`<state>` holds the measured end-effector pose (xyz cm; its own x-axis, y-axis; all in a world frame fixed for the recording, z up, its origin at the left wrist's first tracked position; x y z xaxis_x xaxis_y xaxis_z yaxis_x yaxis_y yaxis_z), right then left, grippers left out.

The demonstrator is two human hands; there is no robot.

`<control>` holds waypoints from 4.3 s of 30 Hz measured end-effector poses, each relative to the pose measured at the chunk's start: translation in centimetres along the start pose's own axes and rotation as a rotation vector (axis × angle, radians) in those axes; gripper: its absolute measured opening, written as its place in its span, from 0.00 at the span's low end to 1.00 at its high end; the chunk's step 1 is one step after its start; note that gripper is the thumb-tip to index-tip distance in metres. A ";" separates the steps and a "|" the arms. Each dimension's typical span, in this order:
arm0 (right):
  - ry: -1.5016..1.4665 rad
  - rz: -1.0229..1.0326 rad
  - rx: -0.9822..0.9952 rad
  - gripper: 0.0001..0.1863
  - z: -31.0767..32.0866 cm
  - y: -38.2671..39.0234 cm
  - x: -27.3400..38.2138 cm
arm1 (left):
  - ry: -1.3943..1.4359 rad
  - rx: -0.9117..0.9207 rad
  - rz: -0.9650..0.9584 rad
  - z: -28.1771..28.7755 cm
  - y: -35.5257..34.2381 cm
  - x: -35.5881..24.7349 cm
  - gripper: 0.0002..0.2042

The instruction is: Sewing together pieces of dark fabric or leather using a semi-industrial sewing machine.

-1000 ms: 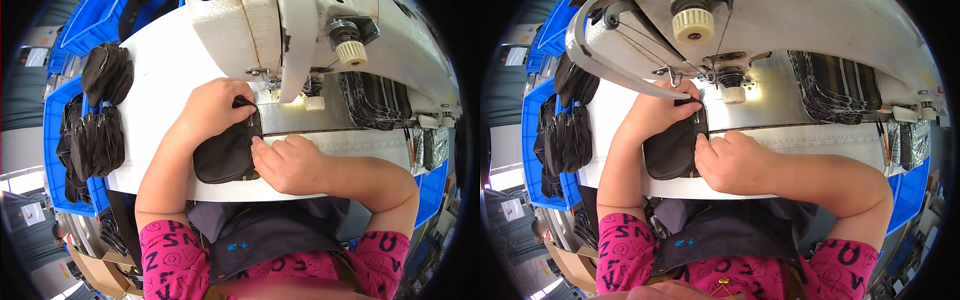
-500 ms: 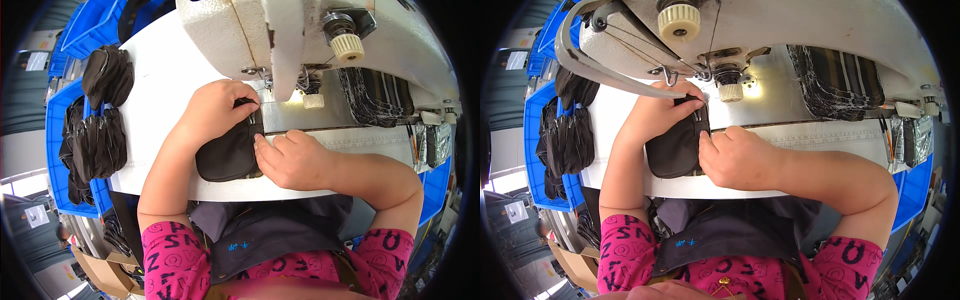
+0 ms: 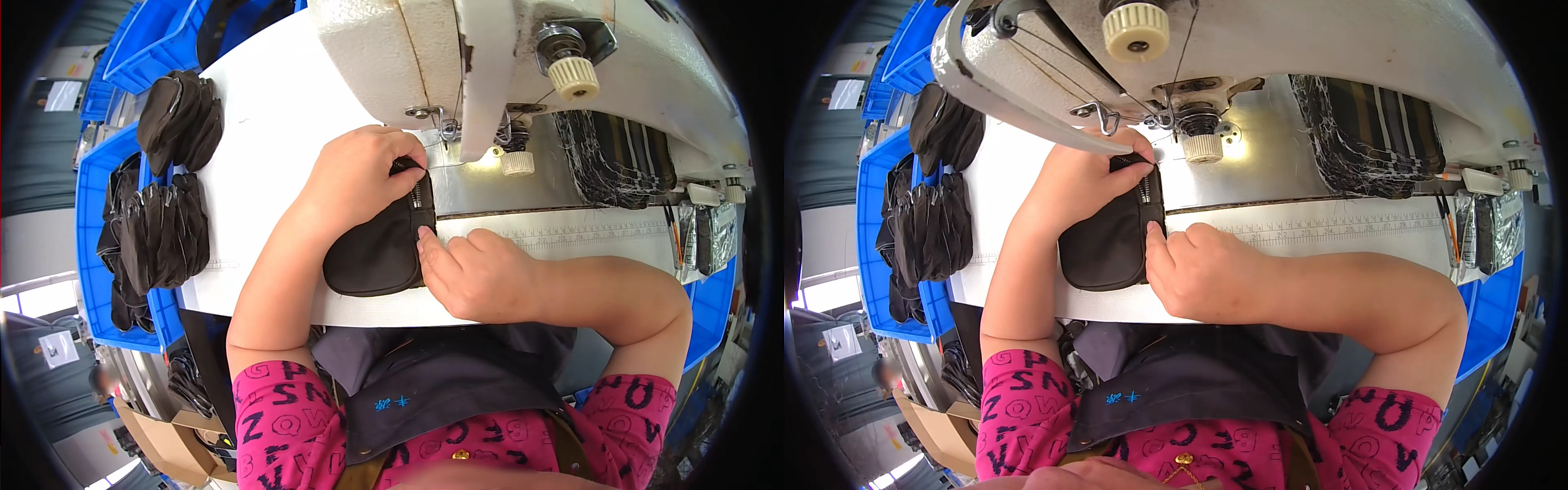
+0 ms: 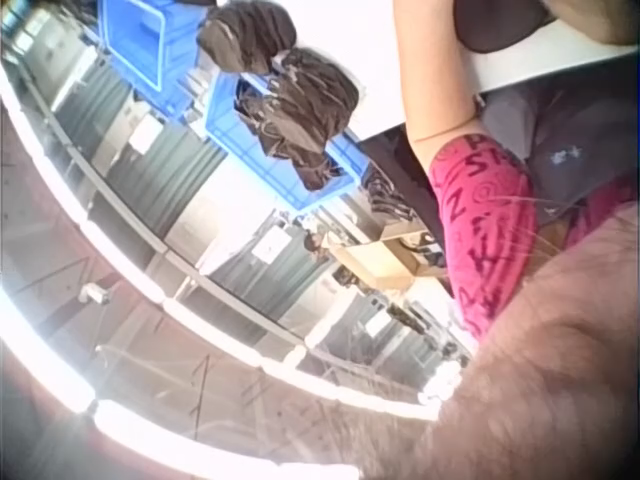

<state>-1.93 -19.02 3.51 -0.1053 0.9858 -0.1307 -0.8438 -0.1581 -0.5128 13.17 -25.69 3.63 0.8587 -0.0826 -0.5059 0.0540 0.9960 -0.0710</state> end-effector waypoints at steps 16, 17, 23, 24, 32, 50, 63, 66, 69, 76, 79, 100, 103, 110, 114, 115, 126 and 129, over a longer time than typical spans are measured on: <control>-0.076 0.007 -0.003 0.18 -0.2 0.2 0.0 | 0.042 -0.011 -0.036 0.2 0.0 0.3 0.06; -0.084 0.024 -0.033 0.18 0.0 0.2 -0.1 | 0.041 -0.011 -0.036 0.2 0.0 0.3 0.06; -0.096 0.054 -0.091 0.17 0.1 0.4 0.2 | -0.023 -0.017 -0.041 -0.1 -0.2 0.1 0.05; -0.108 0.056 -0.094 0.17 0.2 0.4 0.2 | -0.021 -0.026 -0.043 -0.1 -0.2 0.1 0.04; -0.115 0.030 -0.035 0.16 0.1 0.3 0.4 | -0.064 -0.036 -0.028 -0.2 -0.1 0.1 0.03; -0.071 0.006 0.045 0.17 0.0 0.4 -1.0 | -0.055 -0.018 -0.068 -0.5 -1.0 0.9 0.05; -0.026 -0.174 0.103 0.16 -1.5 0.2 -6.2 | 0.192 -0.287 -0.349 1.7 -5.4 2.0 0.17; -0.013 -0.166 0.113 0.19 -1.2 0.0 -6.4 | 0.272 -0.344 -0.404 1.5 -5.6 2.7 0.15; 0.000 -0.169 0.106 0.19 -1.3 0.0 -6.7 | 0.202 -0.319 -0.326 1.2 -5.8 3.2 0.15; 0.014 -0.193 0.095 0.19 -1.3 -0.1 -6.6 | 0.013 -0.253 -0.143 1.9 -5.0 2.6 0.13; -0.013 -0.231 0.055 0.16 -1.3 0.3 -6.9 | -0.084 -0.223 -0.074 2.4 -4.4 1.8 0.13; -0.210 -0.302 0.259 0.08 -1.4 1.3 -7.5 | -0.232 -0.165 -0.273 -0.3 2.8 -4.5 0.19; -0.243 -0.320 0.264 0.08 -1.3 1.2 -7.6 | -0.243 -0.141 -0.278 -0.6 2.7 -4.9 0.19; -0.250 -0.330 0.271 0.06 -1.2 1.1 -7.7 | -0.240 -0.159 -0.288 -0.5 2.6 -5.2 0.19; -0.235 -0.352 0.267 0.09 -1.4 0.9 -7.8 | -0.256 -0.193 -0.291 -0.5 2.4 -4.8 0.18; -0.234 -0.366 0.261 0.11 -1.4 0.9 -7.9 | -0.257 -0.195 -0.289 -0.5 2.2 -4.6 0.18; -0.224 -0.397 0.231 0.19 -1.3 1.0 -8.2 | 0.009 -0.030 -0.246 0.3 1.7 -1.1 0.22; -0.224 -0.398 0.228 0.18 -1.4 1.0 -8.3 | -0.011 -0.031 -0.248 0.0 1.6 -1.2 0.19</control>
<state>-1.13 -27.45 2.86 0.1584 0.9590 0.2349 -0.9322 0.2237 -0.2846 12.21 -24.01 4.18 0.8266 -0.3241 -0.4601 0.2487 0.9437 -0.2181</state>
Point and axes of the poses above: each hand's wrist, its own y-axis away from the middle knuckle, its own z-axis out of the back of the hand, x = y × z, the point moved 9 cm from there along -y, towards the middle knuckle, and after that the axes turned 6 degrees about -z, right-handed, at the moved point
